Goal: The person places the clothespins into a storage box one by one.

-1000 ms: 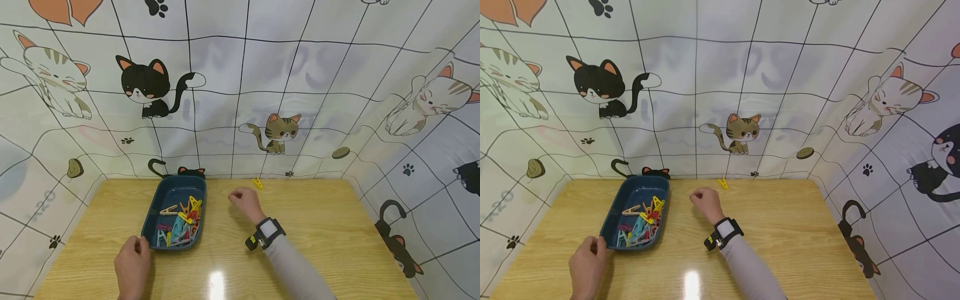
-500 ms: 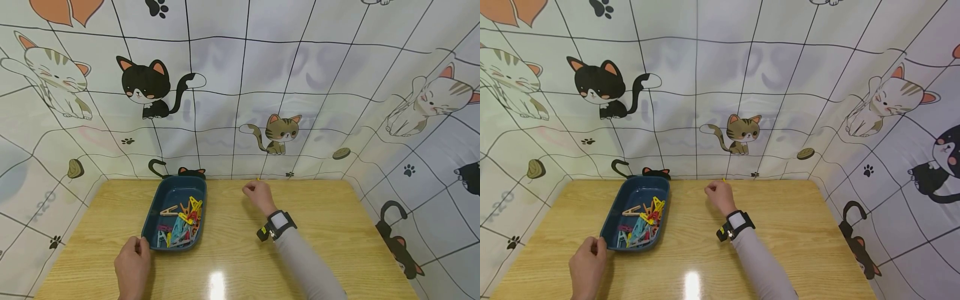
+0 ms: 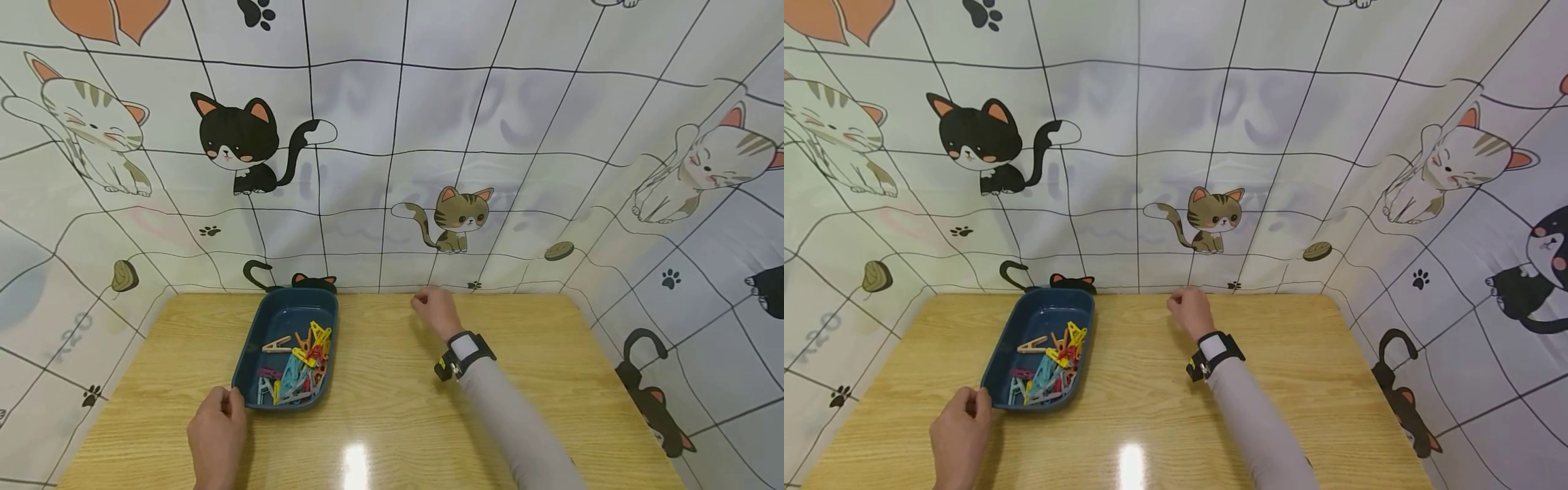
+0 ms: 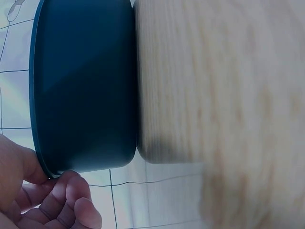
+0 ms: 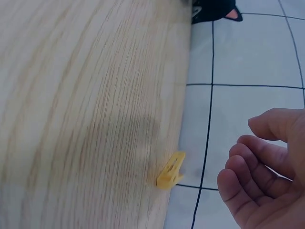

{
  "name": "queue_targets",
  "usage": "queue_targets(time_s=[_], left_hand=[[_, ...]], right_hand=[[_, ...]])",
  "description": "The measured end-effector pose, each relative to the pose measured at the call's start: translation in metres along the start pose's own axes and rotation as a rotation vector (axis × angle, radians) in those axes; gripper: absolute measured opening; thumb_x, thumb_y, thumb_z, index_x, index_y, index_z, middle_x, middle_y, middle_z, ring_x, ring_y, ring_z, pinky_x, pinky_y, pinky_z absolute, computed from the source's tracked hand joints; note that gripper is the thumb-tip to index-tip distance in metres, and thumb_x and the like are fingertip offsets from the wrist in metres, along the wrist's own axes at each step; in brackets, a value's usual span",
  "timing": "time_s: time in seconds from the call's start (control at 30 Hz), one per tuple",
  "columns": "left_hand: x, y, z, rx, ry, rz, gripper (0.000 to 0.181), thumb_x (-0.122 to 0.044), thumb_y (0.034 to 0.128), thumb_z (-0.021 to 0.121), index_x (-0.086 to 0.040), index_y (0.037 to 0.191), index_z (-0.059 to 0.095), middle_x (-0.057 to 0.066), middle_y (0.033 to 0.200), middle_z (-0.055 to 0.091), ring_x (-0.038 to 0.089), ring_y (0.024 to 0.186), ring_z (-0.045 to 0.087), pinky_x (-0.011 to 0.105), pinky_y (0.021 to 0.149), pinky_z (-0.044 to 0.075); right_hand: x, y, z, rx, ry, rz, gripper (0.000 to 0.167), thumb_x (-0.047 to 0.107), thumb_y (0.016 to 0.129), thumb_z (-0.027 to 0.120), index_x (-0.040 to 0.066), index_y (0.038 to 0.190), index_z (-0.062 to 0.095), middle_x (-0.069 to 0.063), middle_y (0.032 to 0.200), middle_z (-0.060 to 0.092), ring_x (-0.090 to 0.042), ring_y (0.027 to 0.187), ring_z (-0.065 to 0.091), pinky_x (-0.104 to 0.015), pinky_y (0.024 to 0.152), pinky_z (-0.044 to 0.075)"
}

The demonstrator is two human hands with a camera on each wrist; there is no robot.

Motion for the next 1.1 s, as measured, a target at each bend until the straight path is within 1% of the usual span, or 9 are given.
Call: queue_targets(time_s=[0.1, 0.23, 0.37, 0.53, 0.67, 0.77, 0.83, 0.93, 1.1], left_hand=[[0.000, 0.000, 0.000, -0.003, 0.002, 0.004, 0.025, -0.006, 0.0974, 0.059, -0.002, 0.073, 0.057, 0.008, 0.064, 0.055, 0.021, 0.057, 0.048, 0.031, 0.053, 0.035], [0.001, 0.001, 0.001, 0.001, 0.003, 0.000, 0.025, -0.007, 0.0977, 0.058, -0.003, 0.073, 0.057, 0.008, 0.064, 0.055, 0.021, 0.058, 0.048, 0.032, 0.053, 0.035], [0.002, 0.001, 0.002, 0.004, 0.001, 0.001, 0.026, -0.007, 0.0980, 0.058, -0.003, 0.072, 0.057, 0.007, 0.064, 0.054, 0.020, 0.058, 0.048, 0.031, 0.053, 0.035], [0.002, 0.001, 0.002, 0.019, 0.004, -0.021, 0.026, -0.007, 0.0988, 0.057, -0.003, 0.073, 0.057, 0.008, 0.065, 0.055, 0.021, 0.058, 0.048, 0.031, 0.053, 0.035], [0.003, 0.001, 0.002, 0.033, 0.012, -0.048, 0.025, -0.008, 0.0995, 0.057, -0.003, 0.075, 0.058, 0.009, 0.067, 0.056, 0.022, 0.060, 0.049, 0.032, 0.054, 0.036], [0.002, 0.001, 0.001, 0.031, 0.015, -0.044, 0.026, -0.009, 0.0994, 0.057, -0.003, 0.075, 0.058, 0.009, 0.067, 0.056, 0.023, 0.060, 0.049, 0.033, 0.054, 0.036], [0.002, 0.001, 0.001, 0.027, 0.015, -0.040, 0.026, -0.008, 0.0992, 0.057, -0.003, 0.074, 0.057, 0.009, 0.067, 0.056, 0.022, 0.060, 0.049, 0.032, 0.054, 0.036], [0.001, 0.001, 0.001, 0.027, 0.014, -0.038, 0.026, -0.008, 0.0991, 0.057, -0.003, 0.074, 0.057, 0.009, 0.066, 0.056, 0.022, 0.059, 0.049, 0.032, 0.054, 0.036], [0.002, 0.002, 0.002, 0.034, 0.014, -0.042, 0.025, -0.007, 0.0993, 0.057, -0.003, 0.074, 0.058, 0.009, 0.066, 0.056, 0.022, 0.059, 0.049, 0.031, 0.053, 0.036]], right_hand=[[-0.002, 0.004, -0.002, 0.008, -0.029, -0.012, 0.010, 0.007, 0.092, 0.070, 0.001, 0.092, 0.078, -0.013, 0.095, 0.076, -0.026, 0.084, 0.069, -0.041, 0.077, 0.056], [-0.005, 0.009, -0.002, 0.049, -0.085, 0.016, 0.012, 0.008, 0.093, 0.069, 0.000, 0.093, 0.078, -0.013, 0.094, 0.073, -0.025, 0.084, 0.065, -0.040, 0.077, 0.055], [-0.009, 0.015, 0.001, 0.084, -0.164, 0.028, 0.012, 0.008, 0.095, 0.068, 0.000, 0.094, 0.077, -0.012, 0.094, 0.071, -0.024, 0.084, 0.062, -0.040, 0.076, 0.053], [-0.015, 0.023, 0.007, 0.084, -0.260, -0.004, 0.010, 0.006, 0.093, 0.069, 0.000, 0.090, 0.077, -0.012, 0.091, 0.071, -0.023, 0.080, 0.062, -0.039, 0.075, 0.053], [-0.020, 0.029, 0.012, 0.092, -0.326, -0.033, 0.010, 0.005, 0.093, 0.069, 0.000, 0.089, 0.077, -0.013, 0.091, 0.072, -0.026, 0.085, 0.066, -0.041, 0.079, 0.055], [-0.020, 0.032, 0.015, 0.095, -0.373, -0.045, 0.011, 0.006, 0.094, 0.069, 0.000, 0.089, 0.077, -0.013, 0.092, 0.072, -0.029, 0.090, 0.068, -0.042, 0.082, 0.055], [-0.019, 0.033, 0.016, 0.084, -0.397, -0.055, 0.011, 0.004, 0.093, 0.070, -0.001, 0.086, 0.076, -0.013, 0.089, 0.071, -0.030, 0.088, 0.067, -0.042, 0.080, 0.055], [-0.016, 0.035, 0.018, 0.076, -0.418, -0.048, 0.011, 0.003, 0.092, 0.071, -0.002, 0.083, 0.075, -0.013, 0.085, 0.069, -0.030, 0.085, 0.066, -0.042, 0.079, 0.055], [-0.017, 0.040, 0.025, 0.086, -0.494, -0.051, 0.014, 0.003, 0.091, 0.073, -0.003, 0.079, 0.072, -0.013, 0.080, 0.067, -0.029, 0.081, 0.066, -0.042, 0.078, 0.055]])
Point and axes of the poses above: each hand's wrist, its own y-axis towards the middle knuckle, its own z-axis out of the palm, x = y × z, the point moved 2 cm from there along y, towards the middle knuckle
